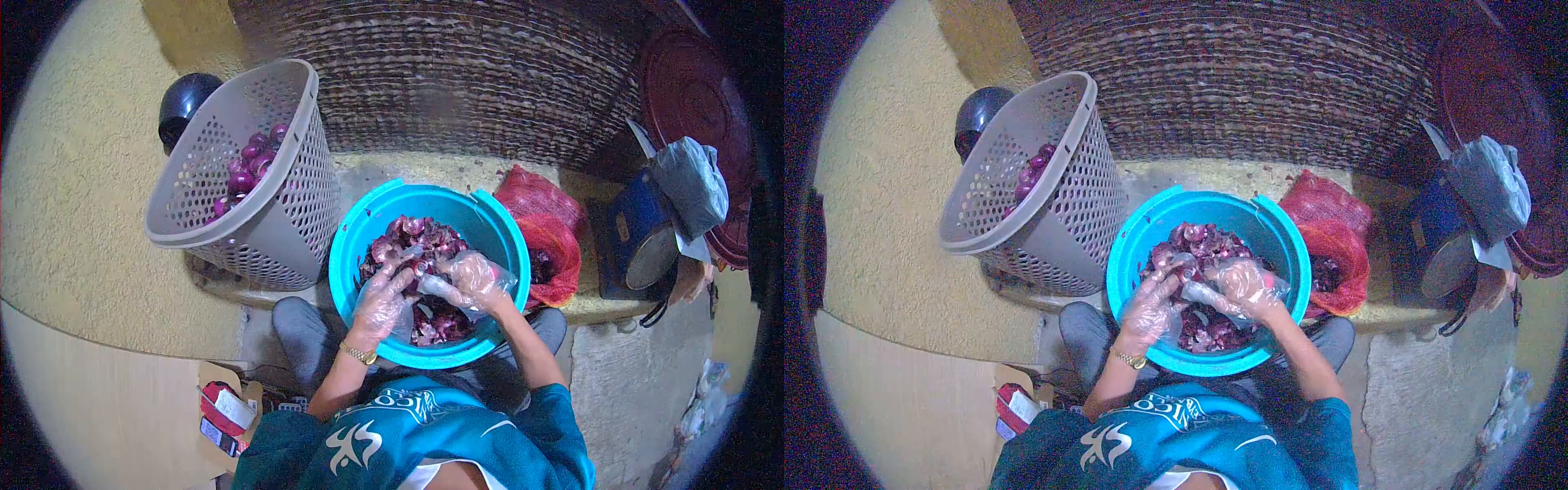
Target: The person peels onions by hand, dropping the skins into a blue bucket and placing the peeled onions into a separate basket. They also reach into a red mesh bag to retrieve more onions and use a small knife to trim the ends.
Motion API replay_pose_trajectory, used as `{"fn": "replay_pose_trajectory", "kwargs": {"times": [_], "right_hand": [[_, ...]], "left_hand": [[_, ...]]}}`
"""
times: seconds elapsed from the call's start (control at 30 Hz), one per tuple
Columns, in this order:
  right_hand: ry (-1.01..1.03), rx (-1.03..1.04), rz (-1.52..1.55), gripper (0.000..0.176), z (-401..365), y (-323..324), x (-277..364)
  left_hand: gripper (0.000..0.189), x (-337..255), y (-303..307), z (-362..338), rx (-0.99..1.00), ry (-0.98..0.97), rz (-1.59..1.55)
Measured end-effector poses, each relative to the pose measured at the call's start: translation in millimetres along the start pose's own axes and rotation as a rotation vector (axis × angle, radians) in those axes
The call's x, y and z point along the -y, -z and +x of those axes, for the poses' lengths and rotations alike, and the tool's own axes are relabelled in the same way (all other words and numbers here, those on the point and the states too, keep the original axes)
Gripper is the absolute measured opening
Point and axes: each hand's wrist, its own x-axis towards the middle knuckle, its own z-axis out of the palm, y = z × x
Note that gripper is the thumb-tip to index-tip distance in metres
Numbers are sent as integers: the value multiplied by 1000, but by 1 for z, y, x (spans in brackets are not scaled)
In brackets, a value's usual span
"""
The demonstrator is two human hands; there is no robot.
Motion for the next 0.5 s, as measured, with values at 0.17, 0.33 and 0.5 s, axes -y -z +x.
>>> {"fn": "replay_pose_trajectory", "kwargs": {"times": [0.17, 0.33, 0.5], "right_hand": [[-19, 220, 24, 52, -10, -5, 12], [-84, 63, -56, 53, -3, 8, 16], [-55, -129, 33, 52, 12, 17, 22]], "left_hand": [[35, -3, 13, 12, 45, -136, -99], [40, -13, 9, 4, 68, -88, -155], [41, -5, 7, 4, 130, -64, -103]]}}
